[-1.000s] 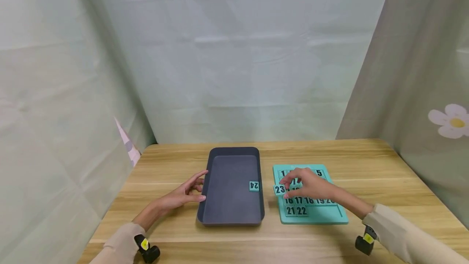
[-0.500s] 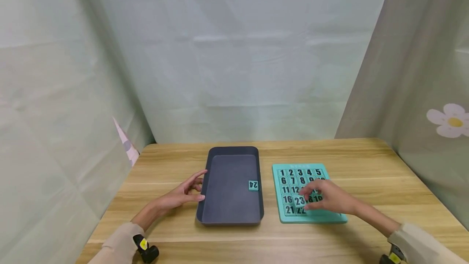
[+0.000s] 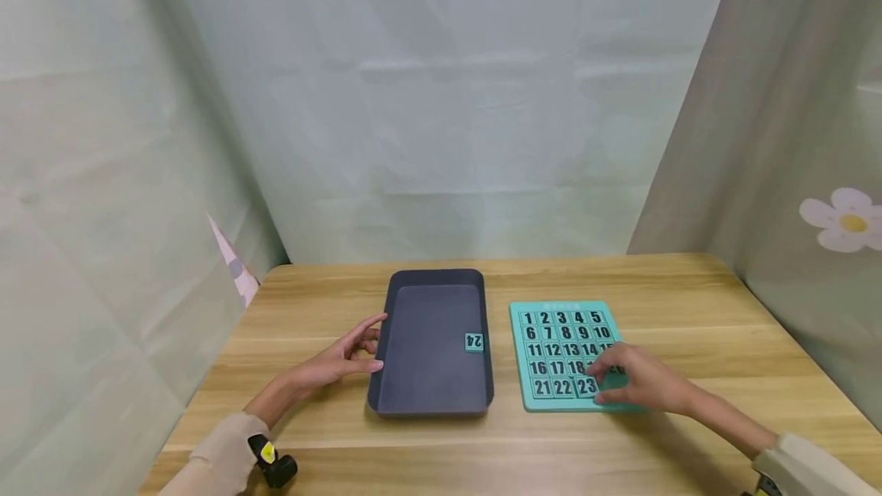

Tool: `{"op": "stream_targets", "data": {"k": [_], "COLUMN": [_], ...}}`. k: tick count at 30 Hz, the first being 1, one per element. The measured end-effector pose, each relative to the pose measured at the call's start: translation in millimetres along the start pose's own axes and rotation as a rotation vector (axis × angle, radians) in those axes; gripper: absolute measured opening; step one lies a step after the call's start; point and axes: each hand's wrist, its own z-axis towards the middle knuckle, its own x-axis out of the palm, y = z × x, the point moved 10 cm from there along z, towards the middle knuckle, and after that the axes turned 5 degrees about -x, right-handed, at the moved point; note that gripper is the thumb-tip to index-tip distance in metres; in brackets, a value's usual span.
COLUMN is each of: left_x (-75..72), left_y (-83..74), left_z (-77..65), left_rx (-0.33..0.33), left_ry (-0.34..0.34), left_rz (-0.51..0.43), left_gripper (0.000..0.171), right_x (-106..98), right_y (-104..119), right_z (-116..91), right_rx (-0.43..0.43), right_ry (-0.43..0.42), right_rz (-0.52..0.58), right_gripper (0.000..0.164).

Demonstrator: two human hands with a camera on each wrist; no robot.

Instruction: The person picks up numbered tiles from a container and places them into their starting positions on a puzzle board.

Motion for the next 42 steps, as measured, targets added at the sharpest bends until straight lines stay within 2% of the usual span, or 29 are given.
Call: {"op": "stream_targets", "data": {"k": [19, 25, 28, 31, 35, 42], "left_x": [-0.7, -1.0, -1.2, -1.7, -3.4, -4.8], "left_y": [1.0, 0.5, 0.4, 0.3, 2.2, 3.9], "left_z": [0.6, 0.3, -0.4, -0.8, -2.7, -4.0], "left_rx": [-0.011, -0.006, -0.006, -0.002, -0.003, -0.005], "left_ry": [-0.005, 0.0, 0.0, -0.003, -0.009, -0.005], "left_rz": [-0.007, 0.0, 0.002, 0.004, 0.001, -0.004], "left_gripper": [0.081, 0.081, 0.081, 0.081, 0.081, 0.082], "right_x": [3, 1, -3, -5, 4, 34], "right_y": [3, 6, 8, 13, 29, 49], "right_z": [7, 16, 32, 57, 99, 168], "right_rx": [0.026, 0.002, 0.028, 0.048, 0.006, -0.086], "right_ry": [0.05, 0.072, 0.087, 0.103, 0.129, 0.203], "right_rz": [-0.063, -0.089, -0.099, -0.106, -0.101, -0.093], "right_gripper": [0.036, 0.033, 0.027, 0.022, 0.021, 0.025]}}
